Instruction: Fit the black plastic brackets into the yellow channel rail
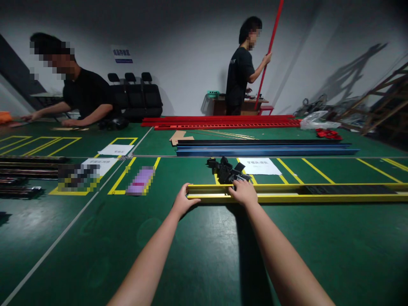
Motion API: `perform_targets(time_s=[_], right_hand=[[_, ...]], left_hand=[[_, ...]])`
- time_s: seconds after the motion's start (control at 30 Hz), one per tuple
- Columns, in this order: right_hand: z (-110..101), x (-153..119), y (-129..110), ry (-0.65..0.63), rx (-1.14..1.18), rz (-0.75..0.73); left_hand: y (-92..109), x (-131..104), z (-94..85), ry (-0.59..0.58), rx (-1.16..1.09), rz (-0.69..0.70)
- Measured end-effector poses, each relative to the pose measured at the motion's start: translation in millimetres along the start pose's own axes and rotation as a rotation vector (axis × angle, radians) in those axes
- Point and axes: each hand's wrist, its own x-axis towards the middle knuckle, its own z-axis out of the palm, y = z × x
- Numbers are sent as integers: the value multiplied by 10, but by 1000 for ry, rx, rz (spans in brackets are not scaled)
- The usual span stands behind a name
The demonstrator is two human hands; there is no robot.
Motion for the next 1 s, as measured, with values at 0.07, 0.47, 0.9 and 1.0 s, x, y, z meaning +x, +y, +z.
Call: perform_targets(time_s=[0.07,0.47,0.9,1.0], right_hand=[[-2,-4,-2,11,3,2],[-46,-22,-21,-1,11,12],[-26,-19,-13,-6,7,12],[-27,-20,-15,7,5,13]], left_hand=[[-1,1,2,-1,-10,-2],[-19,1,-3,-1,-8,-9],[-6,-5,-6,-14,-13,-15],[-2,-5,-5,-12,-12,-21]])
